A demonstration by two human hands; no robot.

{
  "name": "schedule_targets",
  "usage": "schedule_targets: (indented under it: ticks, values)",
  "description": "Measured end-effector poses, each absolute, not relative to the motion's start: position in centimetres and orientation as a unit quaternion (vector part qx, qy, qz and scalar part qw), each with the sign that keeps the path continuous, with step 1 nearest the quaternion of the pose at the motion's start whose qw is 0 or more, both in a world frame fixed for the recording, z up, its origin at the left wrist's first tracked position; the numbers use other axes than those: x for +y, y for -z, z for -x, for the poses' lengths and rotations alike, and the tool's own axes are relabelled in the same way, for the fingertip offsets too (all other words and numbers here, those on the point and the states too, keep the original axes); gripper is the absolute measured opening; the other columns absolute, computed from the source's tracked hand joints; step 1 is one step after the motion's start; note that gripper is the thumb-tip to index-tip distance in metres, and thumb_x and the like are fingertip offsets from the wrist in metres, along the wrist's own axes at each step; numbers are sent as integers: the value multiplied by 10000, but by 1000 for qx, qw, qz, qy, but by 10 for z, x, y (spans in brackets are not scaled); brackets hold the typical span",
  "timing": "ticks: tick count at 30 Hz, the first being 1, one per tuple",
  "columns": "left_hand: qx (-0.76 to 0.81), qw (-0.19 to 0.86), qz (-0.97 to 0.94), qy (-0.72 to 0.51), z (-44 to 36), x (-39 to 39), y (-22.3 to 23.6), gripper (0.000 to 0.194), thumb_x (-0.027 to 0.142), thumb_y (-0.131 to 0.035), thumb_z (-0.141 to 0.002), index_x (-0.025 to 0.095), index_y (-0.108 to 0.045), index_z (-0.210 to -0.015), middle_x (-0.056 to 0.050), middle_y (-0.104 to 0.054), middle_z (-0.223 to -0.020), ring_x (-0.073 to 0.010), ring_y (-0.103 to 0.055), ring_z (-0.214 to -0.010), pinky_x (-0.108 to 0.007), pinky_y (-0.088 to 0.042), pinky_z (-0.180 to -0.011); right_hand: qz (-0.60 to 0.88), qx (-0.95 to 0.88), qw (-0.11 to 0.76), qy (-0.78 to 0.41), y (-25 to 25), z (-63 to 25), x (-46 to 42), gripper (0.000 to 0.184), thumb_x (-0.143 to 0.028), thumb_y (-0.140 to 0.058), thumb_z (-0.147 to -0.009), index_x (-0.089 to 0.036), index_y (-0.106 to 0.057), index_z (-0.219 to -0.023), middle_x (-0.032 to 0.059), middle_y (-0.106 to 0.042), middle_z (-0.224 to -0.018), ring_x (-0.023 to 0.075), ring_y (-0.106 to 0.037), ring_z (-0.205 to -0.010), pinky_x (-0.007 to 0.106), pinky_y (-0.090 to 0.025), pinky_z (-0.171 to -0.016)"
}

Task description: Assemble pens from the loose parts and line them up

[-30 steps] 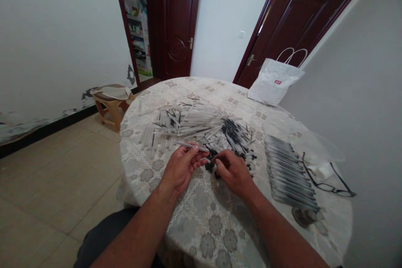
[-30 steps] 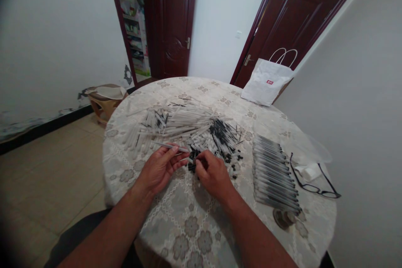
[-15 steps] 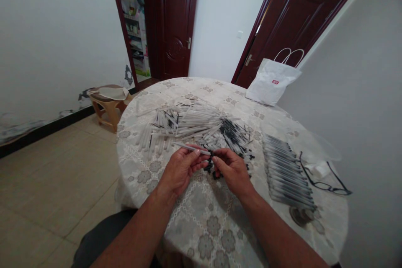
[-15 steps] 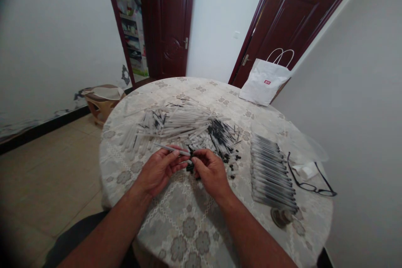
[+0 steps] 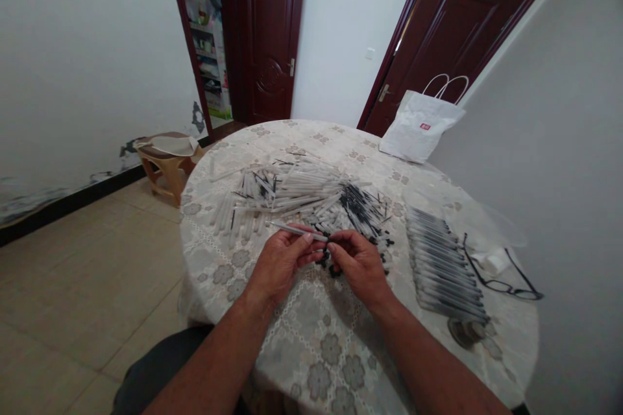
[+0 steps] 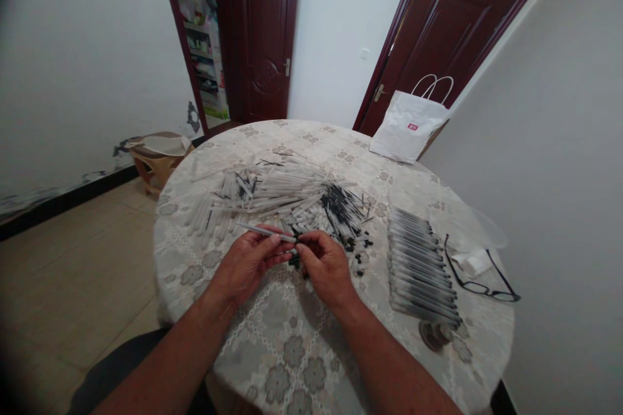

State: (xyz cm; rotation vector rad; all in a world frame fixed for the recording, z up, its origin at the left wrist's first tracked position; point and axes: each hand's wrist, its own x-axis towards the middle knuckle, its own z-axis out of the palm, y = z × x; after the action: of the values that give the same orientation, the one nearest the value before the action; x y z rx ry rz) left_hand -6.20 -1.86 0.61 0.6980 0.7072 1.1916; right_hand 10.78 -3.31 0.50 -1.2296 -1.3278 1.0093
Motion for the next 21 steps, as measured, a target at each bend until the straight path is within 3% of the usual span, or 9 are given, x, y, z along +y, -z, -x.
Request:
schedule_targets:
  ticks: [4,9,12,16,21]
  values:
    - [319,712,-325,-534,62,-18,-5,236,268,-819,-808,137,-709,-971,-112,-775,-984,-211,-753,-871,-332,-638,-780,520,-572,509,-380,-3,-109,-34,247,-399,-715,-852,-190,-681,-978,23,-691,-823,119,-584,-609,227,-498,-531]
    - [321,713,-335,-526,64,-18,-5,242,274,-818,-811,134,-696,-966,-112,-775,-957,-209,-754,-862,-335,-636,-786,532,-571,486,-394,-1,-112,-32,279,-448,-677,-896,-187,-688,-994,-26,-620,-659,117,-547,-538,225,-450,-499]
    - [325,713,-333,-525,64,-19,-6,252,268,-821,-807,132,-693,-977,-114,-776,-944,-204,-755,-850,-325,-632,-789,542,-591,456,-386,0,-114,-32,327,-504,-610,-945,-186,-673,-907,-36,-579,-579,119,-519,-492,230,-405,-474]
    - [333,713,-326,-523,63,-19,-5,268,273,-829,-795,130,-692,-976,-122,-776,-940,-211,-757,-836,-335,-636,-776,547,-635,433,-333,1,-114,-34,390,-521,-516,-1002,-205,-617,-796,-22,-584,-589,129,-522,-519,246,-403,-514]
    - [327,724,-320,-517,62,-20,-4,292,260,-851,-766,132,-683,-968,-130,-781,-940,-220,-762,-823,-331,-638,-754,532,-631,435,-360,3,-114,-37,467,-550,-404,-1037,-218,-556,-746,-15,-548,-613,137,-494,-533,254,-373,-503]
